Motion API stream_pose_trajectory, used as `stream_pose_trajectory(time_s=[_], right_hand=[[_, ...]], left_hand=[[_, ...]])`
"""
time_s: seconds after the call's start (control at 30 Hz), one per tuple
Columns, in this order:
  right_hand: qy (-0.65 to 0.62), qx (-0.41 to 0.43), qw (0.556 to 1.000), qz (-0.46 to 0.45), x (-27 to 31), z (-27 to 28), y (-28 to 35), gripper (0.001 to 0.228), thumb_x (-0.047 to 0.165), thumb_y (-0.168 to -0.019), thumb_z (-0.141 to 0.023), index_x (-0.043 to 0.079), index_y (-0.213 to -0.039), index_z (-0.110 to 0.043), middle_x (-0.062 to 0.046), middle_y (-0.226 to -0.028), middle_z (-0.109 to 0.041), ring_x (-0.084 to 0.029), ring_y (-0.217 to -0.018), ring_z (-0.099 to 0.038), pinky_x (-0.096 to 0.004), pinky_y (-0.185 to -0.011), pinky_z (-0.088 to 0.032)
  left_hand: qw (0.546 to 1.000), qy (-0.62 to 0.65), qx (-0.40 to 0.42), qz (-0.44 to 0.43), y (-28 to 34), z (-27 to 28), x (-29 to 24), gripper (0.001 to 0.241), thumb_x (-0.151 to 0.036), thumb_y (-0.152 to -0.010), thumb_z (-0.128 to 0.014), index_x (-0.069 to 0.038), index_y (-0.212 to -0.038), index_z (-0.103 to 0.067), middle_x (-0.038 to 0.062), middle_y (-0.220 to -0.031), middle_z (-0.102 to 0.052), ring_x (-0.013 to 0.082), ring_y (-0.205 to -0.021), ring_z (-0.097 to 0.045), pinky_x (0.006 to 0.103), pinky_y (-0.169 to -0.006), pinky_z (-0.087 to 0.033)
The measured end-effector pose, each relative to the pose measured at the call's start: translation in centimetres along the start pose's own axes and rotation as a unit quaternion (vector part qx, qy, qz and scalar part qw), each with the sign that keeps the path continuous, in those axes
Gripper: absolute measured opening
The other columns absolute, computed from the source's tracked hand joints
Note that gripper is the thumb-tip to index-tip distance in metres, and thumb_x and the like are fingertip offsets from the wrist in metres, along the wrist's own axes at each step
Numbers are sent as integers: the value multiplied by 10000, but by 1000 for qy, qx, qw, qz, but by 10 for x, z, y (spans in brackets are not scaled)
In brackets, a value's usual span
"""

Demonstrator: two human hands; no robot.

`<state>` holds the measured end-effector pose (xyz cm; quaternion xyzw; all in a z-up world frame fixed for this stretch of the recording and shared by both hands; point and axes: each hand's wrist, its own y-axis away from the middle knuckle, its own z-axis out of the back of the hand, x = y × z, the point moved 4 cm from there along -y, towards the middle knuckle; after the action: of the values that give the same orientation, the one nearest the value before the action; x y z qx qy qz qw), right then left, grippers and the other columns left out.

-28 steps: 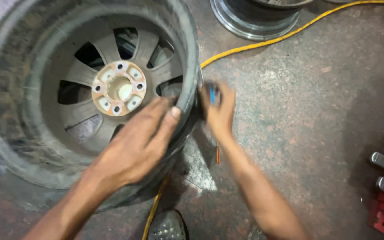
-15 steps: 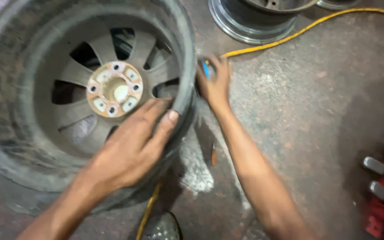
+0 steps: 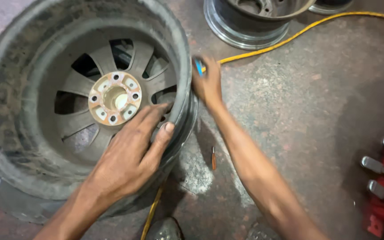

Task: The person scrubs the inner rim of a car wheel with a blue sponge, then removes the tire from the rim. The person proceeds to scrub the outer surface of the bare metal wheel rim with the same sponge, rotating the wheel to clean different sections.

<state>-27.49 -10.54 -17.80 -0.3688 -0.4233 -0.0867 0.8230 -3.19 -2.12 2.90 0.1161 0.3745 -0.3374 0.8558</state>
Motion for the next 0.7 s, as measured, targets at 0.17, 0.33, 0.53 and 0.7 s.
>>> stream_pose_trajectory(time_s=[0.17, 0.33, 0.53, 0.7], right_hand=[[-32, 21, 998, -43, 19, 34, 62, 256, 218, -915, -757, 44, -1099, -725, -138, -1099, -715, -289, -1066, -660, -379, -852, -514], [-129, 131, 982, -41, -8, -6, -22, 295, 203, -979, -691, 17, -1208, -701, -123, -1113, -764, -254, -1049, -670, -368, -951, -531], [-67, 50, 996, -40, 20, 33, 63, 277, 194, -942, -747, 20, -1155, -709, -123, -1115, -704, -215, -1018, -638, -348, -861, -491], [-175, 127, 966, -139, -22, -4, -2, 272, 182, -969, -715, 48, -1205, -698, -41, -1018, -708, -135, -849, -605, -307, -753, -505]], left_hand=[[1000, 10, 19, 10, 2, -4, 2, 508, -337, -1035, -465, 29, -1377, -547, 217, -1336, -608, 385, -1256, -577, 446, -1008, -437], [1000, 8, -3, -3, 0, -8, 7, 500, -343, -1038, -463, 23, -1365, -560, 221, -1336, -612, 386, -1239, -592, 437, -1024, -456], [1000, 1, -5, -15, 4, -2, 3, 491, -327, -1043, -481, 32, -1370, -553, 240, -1345, -600, 406, -1254, -573, 450, -1014, -445], [1000, 12, 6, 16, -2, -8, 6, 513, -350, -1040, -458, 17, -1389, -541, 216, -1338, -600, 376, -1246, -582, 441, -1024, -447]])
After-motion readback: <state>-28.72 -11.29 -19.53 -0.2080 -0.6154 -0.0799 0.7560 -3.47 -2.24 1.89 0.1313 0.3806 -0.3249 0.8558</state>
